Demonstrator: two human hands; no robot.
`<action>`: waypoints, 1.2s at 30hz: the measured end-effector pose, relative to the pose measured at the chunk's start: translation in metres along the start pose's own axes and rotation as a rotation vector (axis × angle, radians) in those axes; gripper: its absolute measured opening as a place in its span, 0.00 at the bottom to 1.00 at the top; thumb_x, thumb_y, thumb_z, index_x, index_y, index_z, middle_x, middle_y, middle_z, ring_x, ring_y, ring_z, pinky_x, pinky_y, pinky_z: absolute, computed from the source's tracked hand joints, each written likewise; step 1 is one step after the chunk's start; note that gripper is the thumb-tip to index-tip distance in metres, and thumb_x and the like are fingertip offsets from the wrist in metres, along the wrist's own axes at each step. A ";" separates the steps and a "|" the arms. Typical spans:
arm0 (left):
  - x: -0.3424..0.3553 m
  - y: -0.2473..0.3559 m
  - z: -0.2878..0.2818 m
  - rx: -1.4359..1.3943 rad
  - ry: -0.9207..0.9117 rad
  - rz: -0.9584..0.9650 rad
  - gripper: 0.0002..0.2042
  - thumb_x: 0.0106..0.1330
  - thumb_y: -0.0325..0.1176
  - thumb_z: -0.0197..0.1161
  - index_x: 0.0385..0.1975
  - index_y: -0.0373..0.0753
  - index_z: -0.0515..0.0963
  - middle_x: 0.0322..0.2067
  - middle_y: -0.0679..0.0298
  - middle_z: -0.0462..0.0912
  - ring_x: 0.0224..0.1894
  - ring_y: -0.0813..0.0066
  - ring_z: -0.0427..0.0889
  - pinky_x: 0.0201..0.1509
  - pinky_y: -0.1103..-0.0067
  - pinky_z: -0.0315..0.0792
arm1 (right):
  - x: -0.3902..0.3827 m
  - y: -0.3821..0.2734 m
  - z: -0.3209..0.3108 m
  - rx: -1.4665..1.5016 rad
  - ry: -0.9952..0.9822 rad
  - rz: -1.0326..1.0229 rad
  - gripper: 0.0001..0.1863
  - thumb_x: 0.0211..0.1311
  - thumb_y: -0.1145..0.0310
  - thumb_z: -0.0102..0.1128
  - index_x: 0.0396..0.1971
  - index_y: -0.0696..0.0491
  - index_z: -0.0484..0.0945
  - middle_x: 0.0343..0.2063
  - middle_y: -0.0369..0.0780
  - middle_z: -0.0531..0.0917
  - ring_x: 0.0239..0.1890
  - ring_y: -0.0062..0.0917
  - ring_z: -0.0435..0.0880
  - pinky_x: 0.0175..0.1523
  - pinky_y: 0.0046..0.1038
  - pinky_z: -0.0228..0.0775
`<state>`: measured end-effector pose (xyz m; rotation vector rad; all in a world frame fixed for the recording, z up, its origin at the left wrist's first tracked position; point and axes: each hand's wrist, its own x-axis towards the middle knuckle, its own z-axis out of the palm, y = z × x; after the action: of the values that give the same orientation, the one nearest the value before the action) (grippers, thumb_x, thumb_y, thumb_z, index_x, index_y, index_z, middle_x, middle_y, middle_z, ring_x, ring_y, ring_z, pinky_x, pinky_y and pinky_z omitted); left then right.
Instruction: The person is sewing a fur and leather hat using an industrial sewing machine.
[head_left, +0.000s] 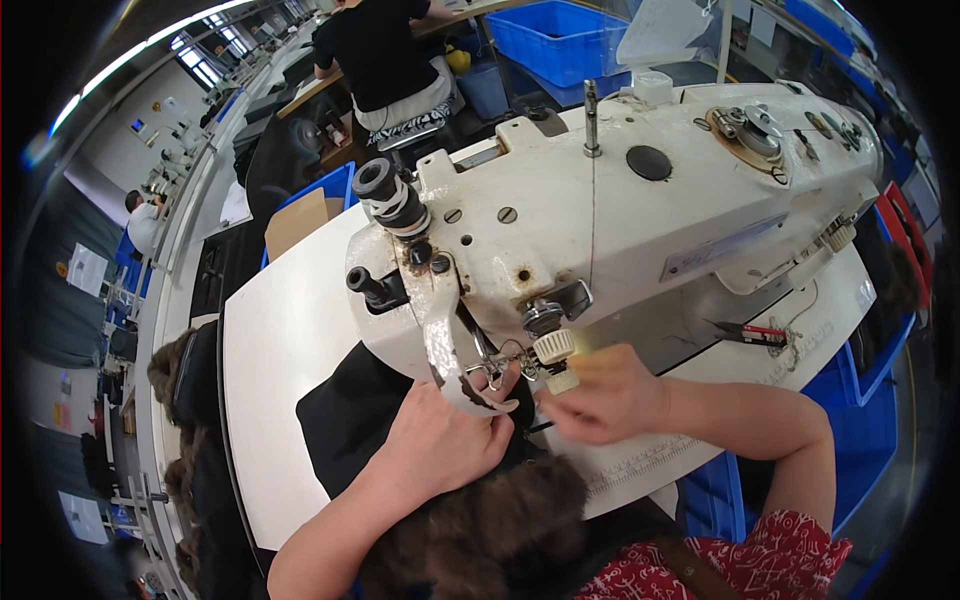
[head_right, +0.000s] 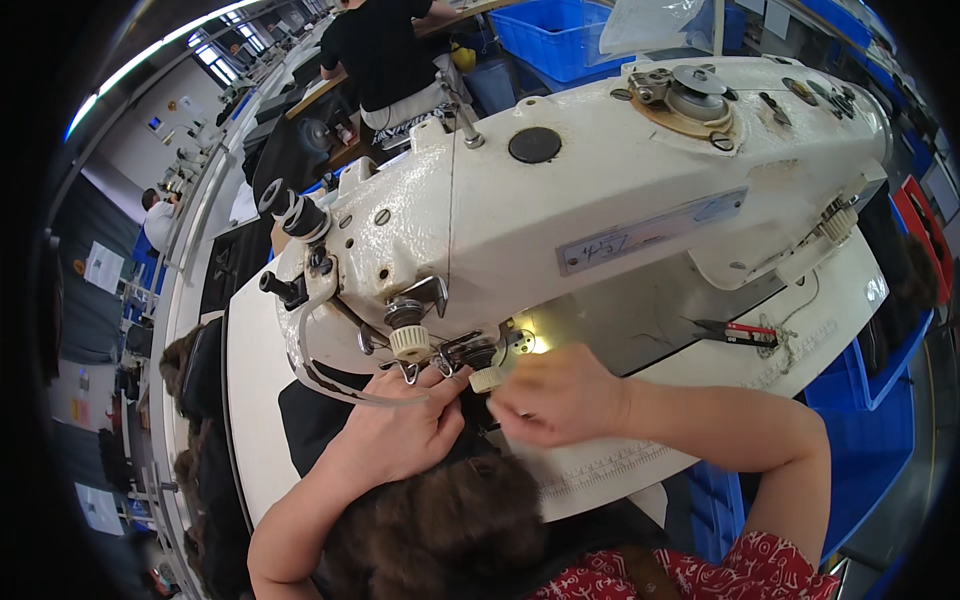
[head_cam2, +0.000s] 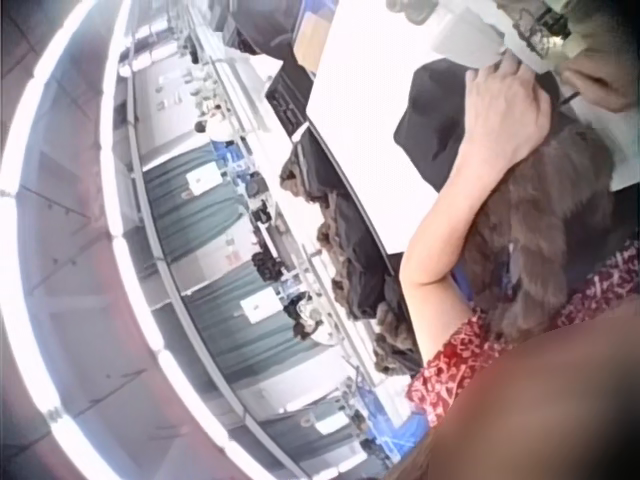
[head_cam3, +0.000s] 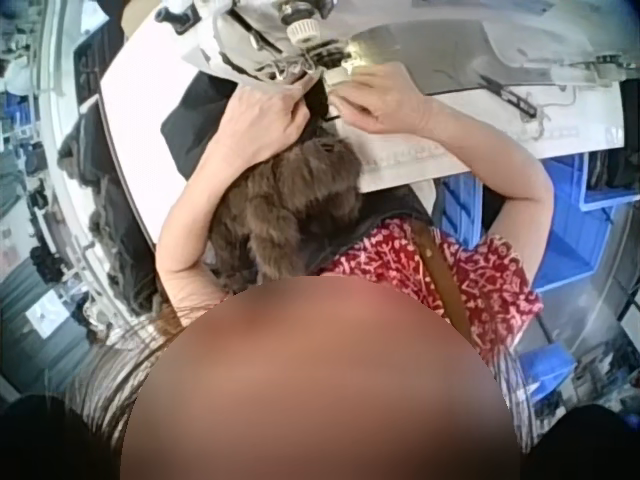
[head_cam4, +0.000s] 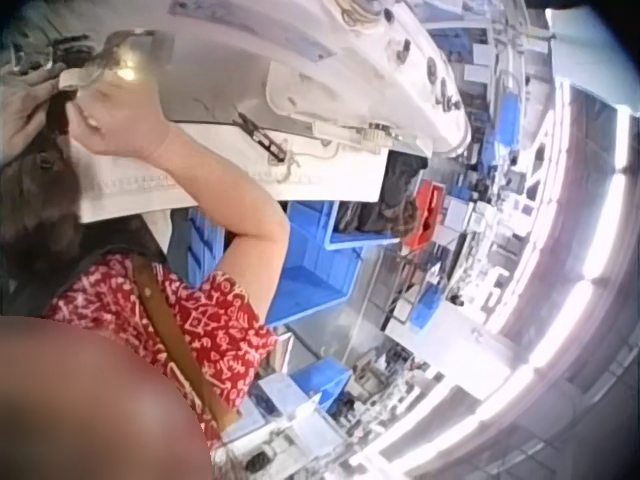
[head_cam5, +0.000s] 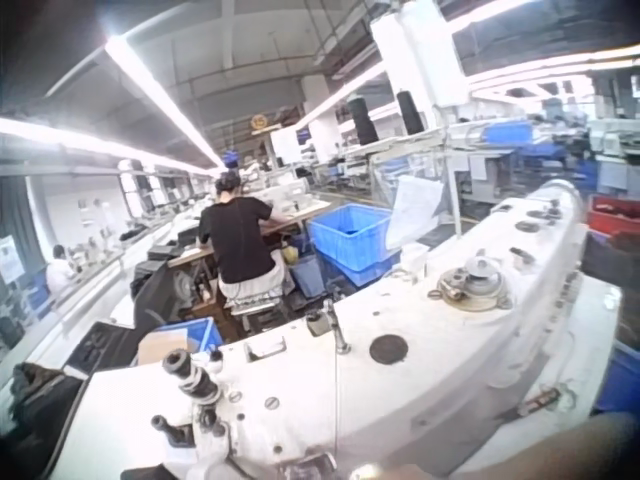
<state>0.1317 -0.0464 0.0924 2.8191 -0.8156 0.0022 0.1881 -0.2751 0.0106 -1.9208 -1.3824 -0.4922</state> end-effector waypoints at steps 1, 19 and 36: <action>0.000 0.000 0.000 -0.006 -0.005 -0.003 0.20 0.66 0.35 0.58 0.55 0.34 0.82 0.39 0.52 0.84 0.34 0.51 0.84 0.45 0.61 0.76 | 0.002 0.007 -0.004 0.087 0.106 0.059 0.06 0.65 0.69 0.63 0.36 0.55 0.83 0.26 0.39 0.85 0.25 0.31 0.84 0.30 0.30 0.75; -0.001 0.008 0.000 -0.035 -0.101 -0.060 0.21 0.65 0.31 0.57 0.58 0.36 0.80 0.50 0.53 0.84 0.48 0.46 0.80 0.55 0.60 0.75 | 0.014 0.011 -0.014 0.697 0.231 0.622 0.10 0.79 0.68 0.52 0.44 0.58 0.79 0.30 0.39 0.88 0.21 0.18 0.85 0.22 0.22 0.76; 0.003 0.005 0.001 0.015 -0.138 -0.061 0.24 0.64 0.35 0.56 0.61 0.35 0.78 0.49 0.50 0.85 0.44 0.43 0.83 0.52 0.61 0.78 | 0.001 0.025 -0.001 -0.033 -0.145 -0.065 0.03 0.56 0.67 0.62 0.30 0.47 0.79 0.24 0.33 0.76 0.23 0.32 0.81 0.26 0.35 0.73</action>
<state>0.1319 -0.0521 0.0930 2.8828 -0.7607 -0.1986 0.2119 -0.2801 0.0038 -1.9764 -1.5421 -0.4160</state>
